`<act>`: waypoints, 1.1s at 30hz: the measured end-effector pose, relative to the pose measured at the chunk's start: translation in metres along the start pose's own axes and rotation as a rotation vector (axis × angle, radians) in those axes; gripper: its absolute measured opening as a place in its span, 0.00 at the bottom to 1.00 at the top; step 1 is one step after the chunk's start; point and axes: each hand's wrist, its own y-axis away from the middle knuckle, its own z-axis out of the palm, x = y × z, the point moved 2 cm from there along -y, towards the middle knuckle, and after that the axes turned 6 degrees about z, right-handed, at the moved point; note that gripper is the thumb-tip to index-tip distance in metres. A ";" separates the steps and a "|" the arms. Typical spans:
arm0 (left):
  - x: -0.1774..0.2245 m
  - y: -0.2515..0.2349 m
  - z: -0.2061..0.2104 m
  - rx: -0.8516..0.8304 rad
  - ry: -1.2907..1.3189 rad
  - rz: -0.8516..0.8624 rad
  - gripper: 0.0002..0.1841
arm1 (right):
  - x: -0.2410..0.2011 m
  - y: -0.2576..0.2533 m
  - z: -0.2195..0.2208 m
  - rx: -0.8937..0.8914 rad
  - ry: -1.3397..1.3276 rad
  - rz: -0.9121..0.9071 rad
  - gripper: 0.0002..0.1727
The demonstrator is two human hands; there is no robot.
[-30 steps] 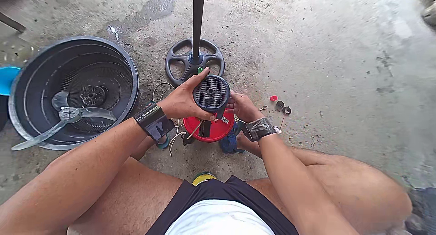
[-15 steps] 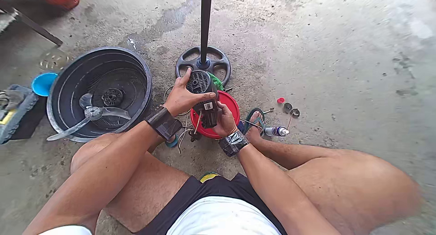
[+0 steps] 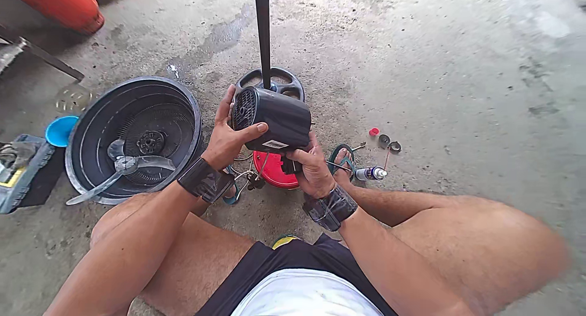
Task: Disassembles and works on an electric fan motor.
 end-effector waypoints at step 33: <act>-0.016 0.046 0.009 -0.177 0.856 0.292 0.47 | -0.049 0.090 0.006 -0.399 0.309 -0.399 0.50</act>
